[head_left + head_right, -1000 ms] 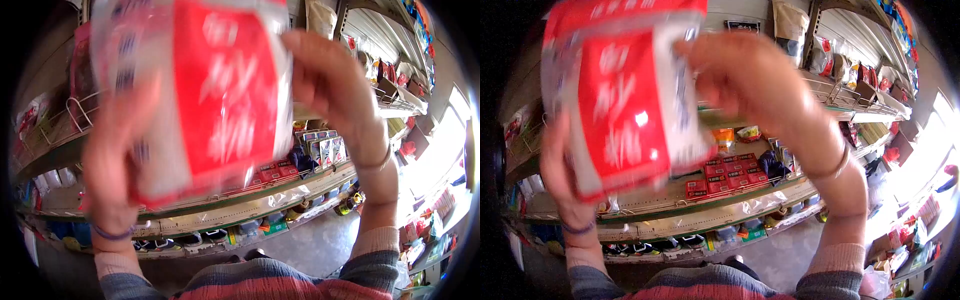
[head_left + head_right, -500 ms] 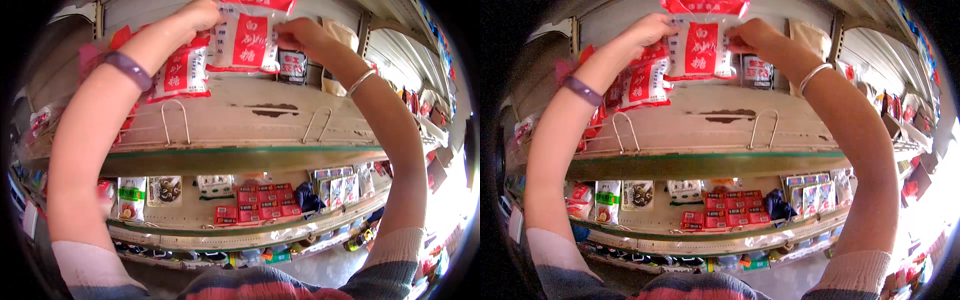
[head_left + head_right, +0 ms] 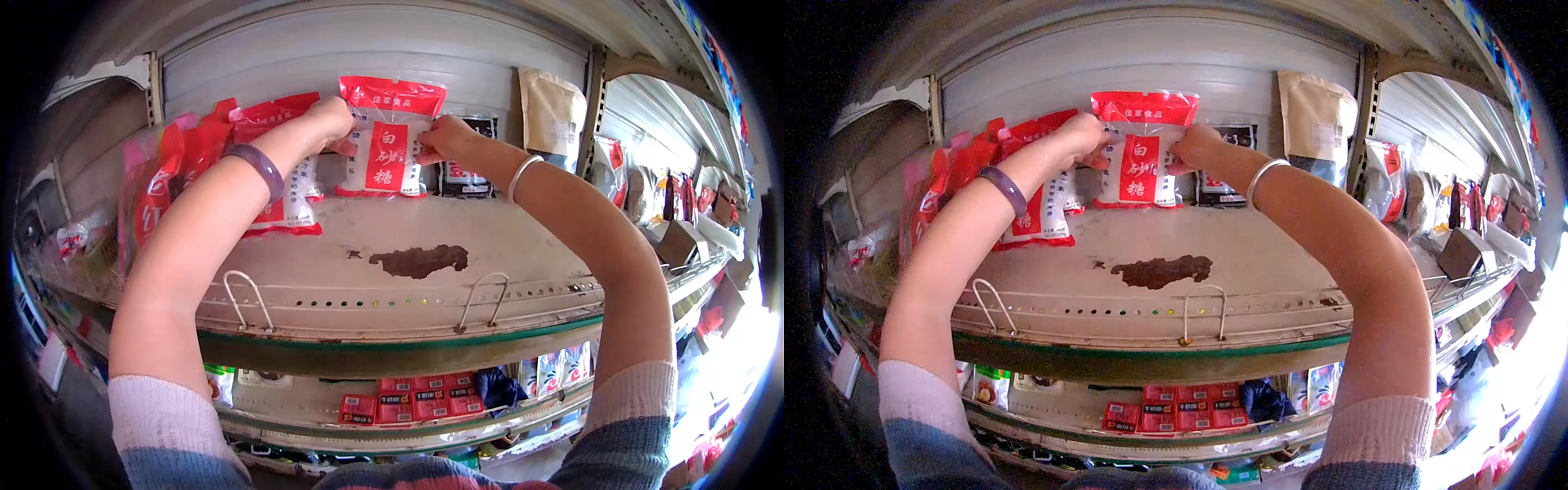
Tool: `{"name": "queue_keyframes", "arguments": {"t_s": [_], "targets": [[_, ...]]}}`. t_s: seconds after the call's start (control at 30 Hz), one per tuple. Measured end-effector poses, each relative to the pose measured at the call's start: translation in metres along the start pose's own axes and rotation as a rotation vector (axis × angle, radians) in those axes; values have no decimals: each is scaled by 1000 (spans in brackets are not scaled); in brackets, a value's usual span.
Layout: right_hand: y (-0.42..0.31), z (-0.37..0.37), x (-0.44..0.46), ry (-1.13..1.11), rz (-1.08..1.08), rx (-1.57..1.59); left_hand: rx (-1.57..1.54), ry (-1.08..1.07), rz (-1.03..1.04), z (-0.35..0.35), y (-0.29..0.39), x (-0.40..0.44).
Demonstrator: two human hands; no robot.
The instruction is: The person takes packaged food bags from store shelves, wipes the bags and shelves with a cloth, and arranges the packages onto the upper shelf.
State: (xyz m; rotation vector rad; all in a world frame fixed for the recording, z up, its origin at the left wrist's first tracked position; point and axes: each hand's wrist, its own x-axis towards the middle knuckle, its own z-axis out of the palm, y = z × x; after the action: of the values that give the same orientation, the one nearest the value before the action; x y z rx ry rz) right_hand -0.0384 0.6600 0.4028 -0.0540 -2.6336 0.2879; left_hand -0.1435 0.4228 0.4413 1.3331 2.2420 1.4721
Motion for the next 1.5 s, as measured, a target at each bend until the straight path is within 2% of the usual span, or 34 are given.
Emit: {"name": "queue_keyframes", "arguments": {"t_s": [0.1,0.2,0.27,0.37,0.47,0.57,0.77,0.97,1.07,1.17,1.27,1.37,1.5], "targets": [[-12,-2,-2,19,98,-67,24,8,-12,2,0,3],[-66,-24,-21,19,311,-86,4,-7,-33,4,-1,7],[-84,-43,-27,-59,458,-226,-90,-31,-31,6,-6,10],[-104,-75,-51,227,364,-703,-47,-92,-57,8,-16,11],[-90,-83,-60,105,298,-901,-60,-71,-74,8,-15,12],[-86,-83,-67,131,230,-908,-126,-6,-58,9,-18,13],[-96,-89,-70,185,332,-932,-197,65,-23,11,-16,5],[-79,-88,-71,149,370,-1013,-223,65,-42,11,-19,8],[-76,-92,-66,9,700,-577,-247,82,-50,12,-20,6],[-63,-90,-62,71,625,-567,-263,68,-37,12,-17,4],[-35,-86,-54,-45,480,-994,-267,5,-47,10,-15,3],[-29,-90,-55,138,625,-680,-273,-44,-80,10,-15,3],[-27,-87,-59,246,556,-711,-310,-2,-123,11,-11,-3]]}}
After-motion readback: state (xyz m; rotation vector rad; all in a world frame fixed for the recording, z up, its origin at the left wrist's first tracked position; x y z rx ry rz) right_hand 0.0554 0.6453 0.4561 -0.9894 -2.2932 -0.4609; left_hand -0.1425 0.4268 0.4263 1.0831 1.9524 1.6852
